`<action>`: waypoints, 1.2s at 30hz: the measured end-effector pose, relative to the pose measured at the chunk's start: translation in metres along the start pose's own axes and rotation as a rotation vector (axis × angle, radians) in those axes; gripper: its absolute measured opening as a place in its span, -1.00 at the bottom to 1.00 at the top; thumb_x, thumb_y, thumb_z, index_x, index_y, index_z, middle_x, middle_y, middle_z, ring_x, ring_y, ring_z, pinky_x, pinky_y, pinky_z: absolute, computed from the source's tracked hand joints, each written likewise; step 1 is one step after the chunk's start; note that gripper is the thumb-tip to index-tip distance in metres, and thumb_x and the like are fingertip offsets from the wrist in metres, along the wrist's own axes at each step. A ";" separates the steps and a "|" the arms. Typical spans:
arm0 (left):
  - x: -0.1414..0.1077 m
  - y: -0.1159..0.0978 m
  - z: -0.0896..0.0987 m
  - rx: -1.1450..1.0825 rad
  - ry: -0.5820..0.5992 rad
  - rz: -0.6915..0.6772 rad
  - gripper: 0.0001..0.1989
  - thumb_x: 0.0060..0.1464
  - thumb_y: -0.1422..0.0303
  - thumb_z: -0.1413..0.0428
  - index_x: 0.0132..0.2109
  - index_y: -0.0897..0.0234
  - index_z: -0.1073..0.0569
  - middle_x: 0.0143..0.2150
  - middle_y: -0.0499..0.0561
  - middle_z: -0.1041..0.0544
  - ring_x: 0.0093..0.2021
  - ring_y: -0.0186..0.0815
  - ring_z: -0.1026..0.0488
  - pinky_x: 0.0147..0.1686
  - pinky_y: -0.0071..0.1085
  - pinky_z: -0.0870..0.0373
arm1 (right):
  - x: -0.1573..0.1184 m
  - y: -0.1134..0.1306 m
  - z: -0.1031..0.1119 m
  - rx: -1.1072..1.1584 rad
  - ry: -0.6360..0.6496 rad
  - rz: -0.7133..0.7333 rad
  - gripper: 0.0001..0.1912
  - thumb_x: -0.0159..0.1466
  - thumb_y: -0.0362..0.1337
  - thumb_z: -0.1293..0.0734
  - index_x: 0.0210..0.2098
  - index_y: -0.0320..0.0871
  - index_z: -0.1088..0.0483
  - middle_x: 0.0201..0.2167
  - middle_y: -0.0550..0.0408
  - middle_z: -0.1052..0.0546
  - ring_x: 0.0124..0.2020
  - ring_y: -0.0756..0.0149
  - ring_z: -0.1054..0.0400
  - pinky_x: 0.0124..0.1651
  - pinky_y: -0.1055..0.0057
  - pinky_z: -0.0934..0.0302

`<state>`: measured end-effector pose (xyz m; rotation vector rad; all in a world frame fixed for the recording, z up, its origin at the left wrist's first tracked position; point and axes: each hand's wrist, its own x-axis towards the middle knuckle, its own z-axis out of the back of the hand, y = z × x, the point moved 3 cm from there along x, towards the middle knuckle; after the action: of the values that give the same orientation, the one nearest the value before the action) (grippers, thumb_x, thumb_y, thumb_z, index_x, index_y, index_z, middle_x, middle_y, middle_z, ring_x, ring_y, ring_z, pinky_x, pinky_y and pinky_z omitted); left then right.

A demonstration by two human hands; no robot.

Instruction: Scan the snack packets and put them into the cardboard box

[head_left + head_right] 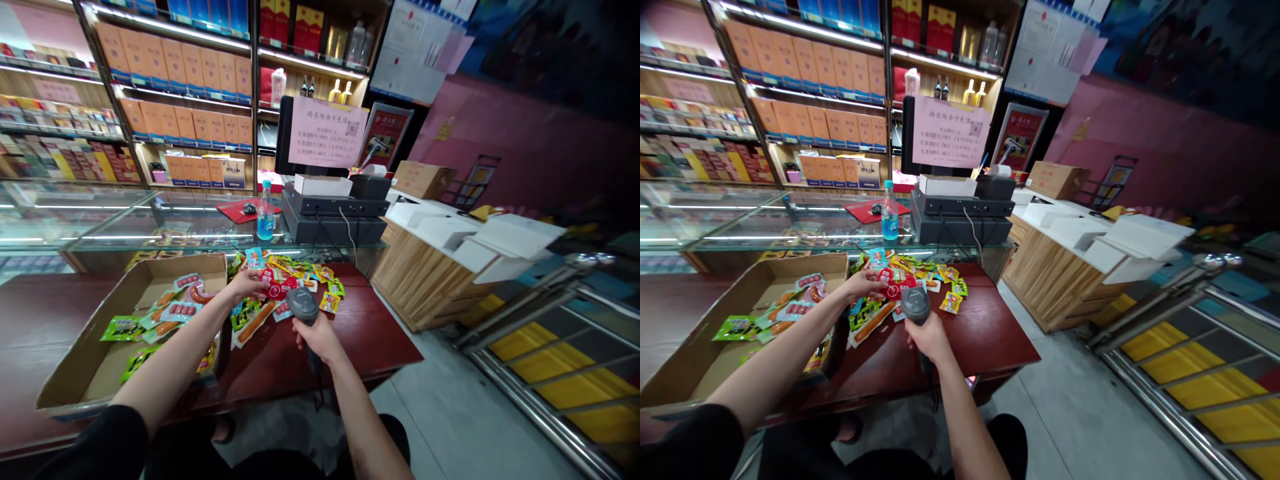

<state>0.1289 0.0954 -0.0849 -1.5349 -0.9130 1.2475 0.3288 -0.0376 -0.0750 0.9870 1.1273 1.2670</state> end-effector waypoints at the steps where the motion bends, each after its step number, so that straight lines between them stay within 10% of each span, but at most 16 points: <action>1: 0.000 0.000 0.000 0.003 -0.004 0.005 -0.55 -0.34 0.42 -0.41 -0.25 0.39 -0.41 -0.41 0.08 -0.59 -0.49 -0.26 -0.56 -0.51 -0.48 -0.51 | 0.000 0.000 0.000 0.000 -0.002 0.000 -0.80 0.07 -0.19 -0.32 -0.58 -0.18 -0.32 -0.77 0.21 -0.35 -0.76 0.43 -0.24 -0.67 0.51 -0.18; 12: -0.019 -0.027 0.015 -0.032 -0.069 -0.042 -0.62 -0.32 0.46 -0.39 -0.33 0.40 -0.41 -0.44 0.03 -0.56 -0.46 -0.29 -0.55 -0.43 -0.41 -0.55 | 0.007 -0.002 -0.009 0.014 0.029 -0.039 -0.77 0.06 -0.15 -0.35 -0.54 -0.20 -0.35 -0.75 0.20 -0.38 -0.76 0.44 -0.25 -0.67 0.51 -0.20; 26: -0.107 -0.062 0.186 -0.038 -0.384 -0.161 -0.48 -0.38 0.35 -0.42 -0.19 0.39 -0.48 -0.34 0.12 -0.60 -0.36 -0.26 -0.56 -0.34 -0.36 -0.55 | 0.013 0.013 -0.044 0.028 0.162 -0.019 -0.79 0.04 -0.16 -0.38 -0.51 -0.17 -0.33 -0.75 0.19 -0.39 -0.75 0.41 -0.26 -0.68 0.48 -0.19; 30: -0.107 -0.062 0.180 0.003 -0.413 -0.172 -0.50 -0.38 0.33 -0.42 -0.22 0.40 -0.49 -0.39 0.08 -0.58 -0.37 -0.27 -0.55 -0.35 -0.37 -0.55 | 0.012 0.013 -0.043 0.020 0.167 -0.012 -0.79 0.05 -0.16 -0.37 -0.51 -0.17 -0.32 -0.75 0.19 -0.38 -0.76 0.41 -0.25 -0.68 0.48 -0.20; 36: -0.067 -0.050 0.106 0.049 -0.231 -0.133 -0.52 -0.41 0.27 -0.42 -0.29 0.40 -0.49 -0.41 0.05 -0.56 -0.37 -0.28 -0.55 -0.34 -0.35 -0.55 | 0.008 0.004 -0.019 0.030 0.106 -0.032 -0.79 0.05 -0.17 -0.37 -0.46 -0.20 -0.38 -0.73 0.19 -0.41 -0.74 0.42 -0.28 -0.66 0.51 -0.21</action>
<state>0.0119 0.0691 -0.0240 -1.2880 -1.1061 1.3583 0.3095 -0.0301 -0.0751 0.9292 1.2424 1.2928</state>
